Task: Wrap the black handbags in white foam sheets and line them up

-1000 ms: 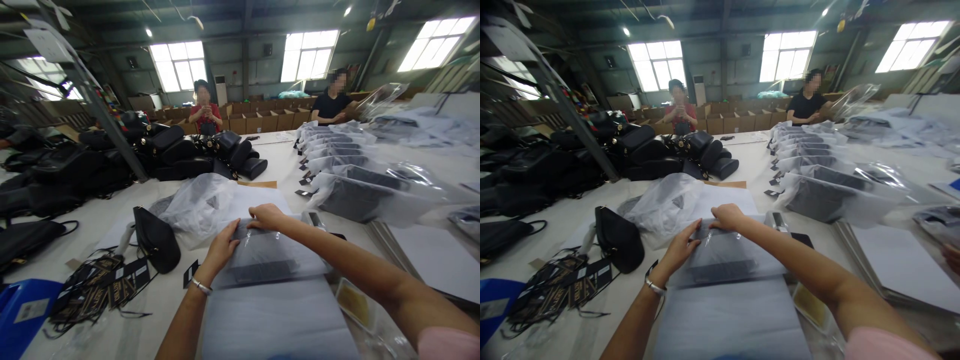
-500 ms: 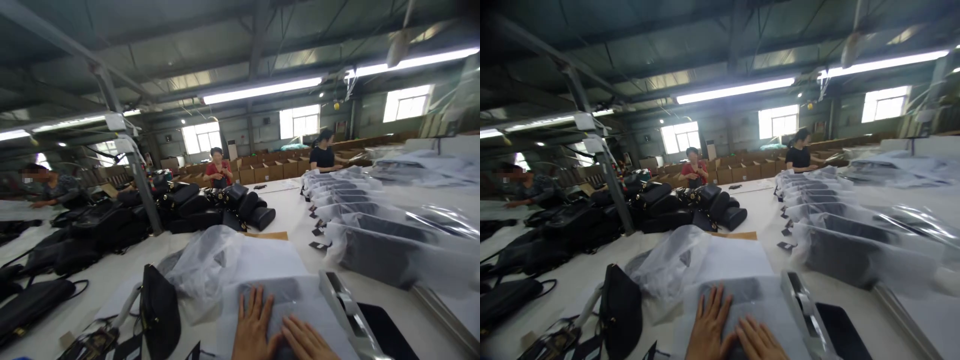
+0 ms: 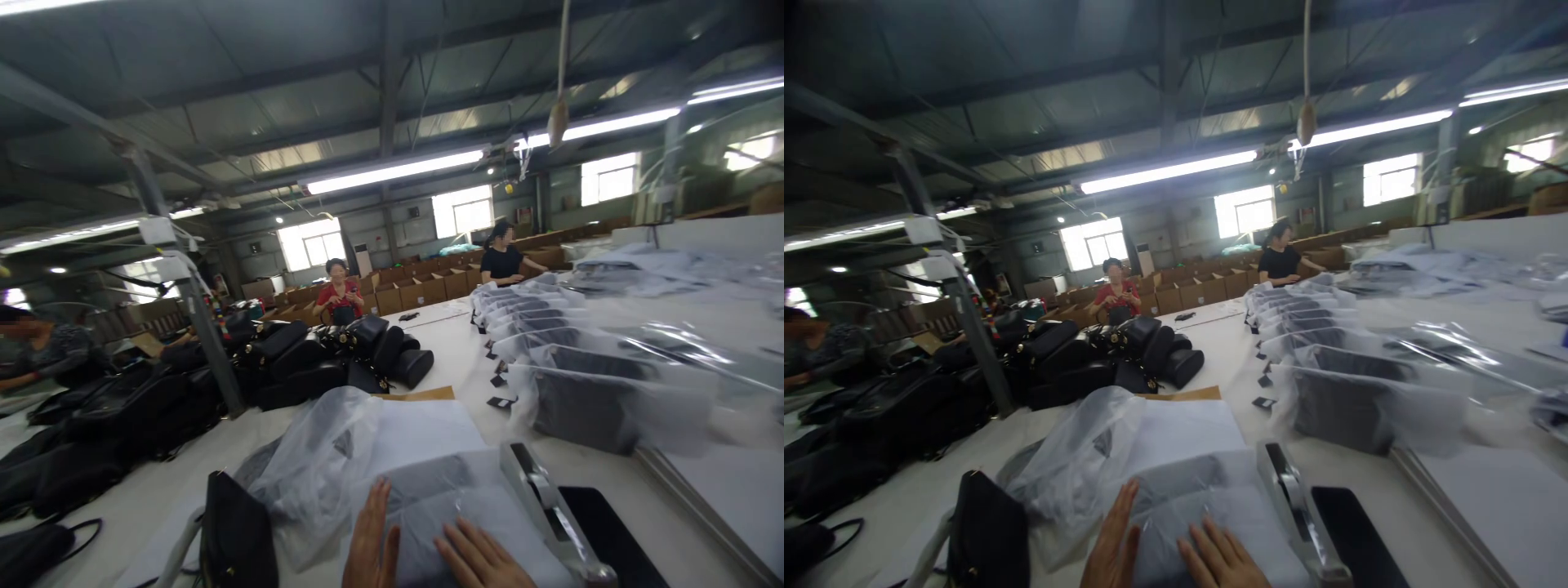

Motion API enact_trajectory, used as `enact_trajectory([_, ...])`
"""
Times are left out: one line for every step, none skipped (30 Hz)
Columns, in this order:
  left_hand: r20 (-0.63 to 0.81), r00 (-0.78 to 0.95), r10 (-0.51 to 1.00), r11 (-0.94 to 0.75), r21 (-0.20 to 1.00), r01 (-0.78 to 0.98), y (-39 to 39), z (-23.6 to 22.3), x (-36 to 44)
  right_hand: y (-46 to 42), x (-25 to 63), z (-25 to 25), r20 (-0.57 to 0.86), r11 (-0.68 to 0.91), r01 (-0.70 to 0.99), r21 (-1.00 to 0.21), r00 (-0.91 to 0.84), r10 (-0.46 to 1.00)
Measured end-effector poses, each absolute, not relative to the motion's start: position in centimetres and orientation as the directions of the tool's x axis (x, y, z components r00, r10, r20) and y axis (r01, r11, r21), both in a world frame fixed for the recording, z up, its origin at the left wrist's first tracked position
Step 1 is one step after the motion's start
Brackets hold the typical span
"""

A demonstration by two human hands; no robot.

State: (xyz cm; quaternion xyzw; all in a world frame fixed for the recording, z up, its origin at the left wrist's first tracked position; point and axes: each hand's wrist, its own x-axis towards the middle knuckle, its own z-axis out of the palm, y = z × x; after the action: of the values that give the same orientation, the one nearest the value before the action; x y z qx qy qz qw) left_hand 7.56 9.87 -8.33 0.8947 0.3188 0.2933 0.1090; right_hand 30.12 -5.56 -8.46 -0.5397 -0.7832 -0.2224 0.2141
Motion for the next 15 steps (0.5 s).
enact_trajectory([0.474,0.614,0.631,-0.776,0.387,0.499,9.5,-8.4,7.0,-5.7,29.8,-7.0,0.537,0.312,0.948,0.063,-0.296,0.790])
enact_trajectory([0.497,0.599,0.628,-0.779,0.391,0.491,9.2,-8.5,6.6,-5.7,29.5,-5.4,0.493,0.291,0.956,-0.027,-0.241,0.836])
enact_trajectory([0.527,0.572,0.628,-0.777,0.400,0.486,9.0,-8.4,6.3,-5.5,29.3,-3.8,0.457,0.261,0.959,-0.111,-0.184,0.870])
enact_trajectory([0.556,0.536,0.635,-0.771,0.412,0.486,8.8,-8.3,6.2,-5.0,29.3,-2.3,0.432,0.237,0.955,-0.176,-0.142,0.890])
enact_trajectory([0.578,0.488,0.653,-0.753,0.434,0.494,8.7,-8.0,6.1,-4.3,29.4,-0.9,0.416,0.222,0.950,-0.220,-0.114,0.902])
enact_trajectory([0.588,0.433,0.683,-0.724,0.466,0.508,8.7,-7.5,6.3,-3.5,29.8,0.4,0.410,0.222,0.945,-0.241,-0.109,0.906])
enact_trajectory([0.580,0.384,0.719,-0.687,0.505,0.522,8.8,-6.9,6.5,-2.7,30.3,1.5,0.418,0.207,0.945,-0.252,-0.087,0.904])
enact_trajectory([0.553,0.342,0.759,-0.641,0.549,0.536,8.9,-6.2,6.8,-1.8,30.9,2.3,0.427,0.198,0.947,-0.253,-0.074,0.901])
enact_trajectory([0.511,0.308,0.803,-0.588,0.593,0.550,9.1,-5.5,7.2,-0.9,31.6,3.0,0.436,0.195,0.949,-0.247,-0.071,0.897])
enact_trajectory([0.458,0.280,0.844,-0.531,0.634,0.563,9.2,-4.7,7.6,-0.1,32.3,3.5,0.441,0.198,0.951,-0.237,-0.076,0.894])
enact_trajectory([0.400,0.261,0.879,-0.474,0.666,0.576,9.4,-3.9,8.1,0.6,32.9,3.8,0.438,0.205,0.953,-0.223,-0.090,0.894])
enact_trajectory([0.342,0.246,0.907,-0.420,0.689,0.591,9.6,-3.2,8.4,1.3,33.4,3.9,0.432,0.212,0.955,-0.206,-0.105,0.896])
enact_trajectory([0.288,0.233,0.929,-0.370,0.703,0.608,9.8,-2.5,8.7,1.8,33.8,3.9,0.421,0.214,0.959,-0.186,-0.119,0.899])
enact_trajectory([0.242,0.220,0.945,-0.327,0.708,0.626,10.0,-2.0,9.0,2.3,34.1,3.9,0.410,0.212,0.963,-0.166,-0.129,0.903])
enact_trajectory([0.205,0.205,0.957,-0.290,0.705,0.648,10.1,-1.6,9.2,2.7,34.4,3.8,0.402,0.209,0.967,-0.144,-0.136,0.905])
